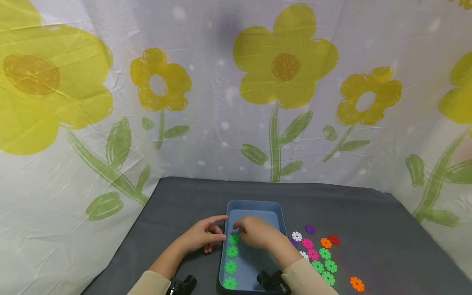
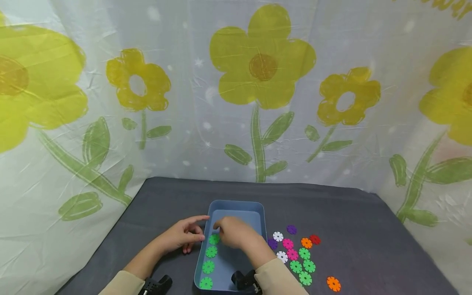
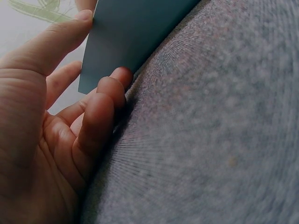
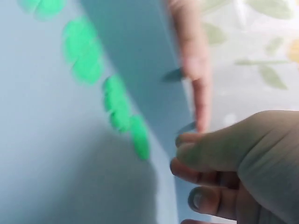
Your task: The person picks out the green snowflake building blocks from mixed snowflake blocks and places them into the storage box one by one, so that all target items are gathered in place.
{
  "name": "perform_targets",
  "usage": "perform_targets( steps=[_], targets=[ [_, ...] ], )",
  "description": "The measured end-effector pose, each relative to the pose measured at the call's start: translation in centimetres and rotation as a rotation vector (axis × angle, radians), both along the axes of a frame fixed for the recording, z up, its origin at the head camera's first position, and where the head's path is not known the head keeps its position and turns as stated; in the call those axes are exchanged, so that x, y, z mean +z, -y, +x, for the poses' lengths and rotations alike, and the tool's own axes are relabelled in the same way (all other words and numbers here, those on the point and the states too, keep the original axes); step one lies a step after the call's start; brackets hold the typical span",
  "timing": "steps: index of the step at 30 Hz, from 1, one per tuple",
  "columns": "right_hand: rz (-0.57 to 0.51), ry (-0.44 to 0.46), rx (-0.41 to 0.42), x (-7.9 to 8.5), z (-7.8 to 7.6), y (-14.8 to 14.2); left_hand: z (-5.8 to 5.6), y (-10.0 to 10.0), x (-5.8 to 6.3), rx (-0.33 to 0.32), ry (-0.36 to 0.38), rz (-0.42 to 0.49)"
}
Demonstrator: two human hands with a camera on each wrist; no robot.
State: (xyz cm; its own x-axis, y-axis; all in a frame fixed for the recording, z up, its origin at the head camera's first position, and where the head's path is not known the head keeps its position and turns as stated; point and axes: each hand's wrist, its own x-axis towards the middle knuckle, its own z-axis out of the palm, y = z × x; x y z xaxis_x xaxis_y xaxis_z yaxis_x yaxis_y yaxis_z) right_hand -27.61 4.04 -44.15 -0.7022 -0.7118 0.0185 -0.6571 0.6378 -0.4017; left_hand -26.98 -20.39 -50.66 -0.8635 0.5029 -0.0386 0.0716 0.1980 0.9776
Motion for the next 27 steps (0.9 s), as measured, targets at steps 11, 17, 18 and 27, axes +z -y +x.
perform_targets(
  steps=[11, 17, 18, 27],
  targets=[
    [-0.173, 0.041, -0.117, 2.9, 2.2, -3.5, 0.1, -0.1, 0.0, 0.004, -0.010, -0.017],
    [-0.201, -0.034, -0.134, 3.4, 3.4, -5.3, 0.1, 0.1, -0.3, 0.002, -0.027, -0.024],
    [-0.201, -0.041, -0.140, 3.4, 3.6, -5.6, 0.1, 0.2, -0.3, 0.001, -0.028, -0.024],
    [-0.218, -0.027, -0.240, 3.4, 3.7, -9.7, 0.1, 0.3, -0.4, 0.000, -0.028, -0.024]
  ],
)
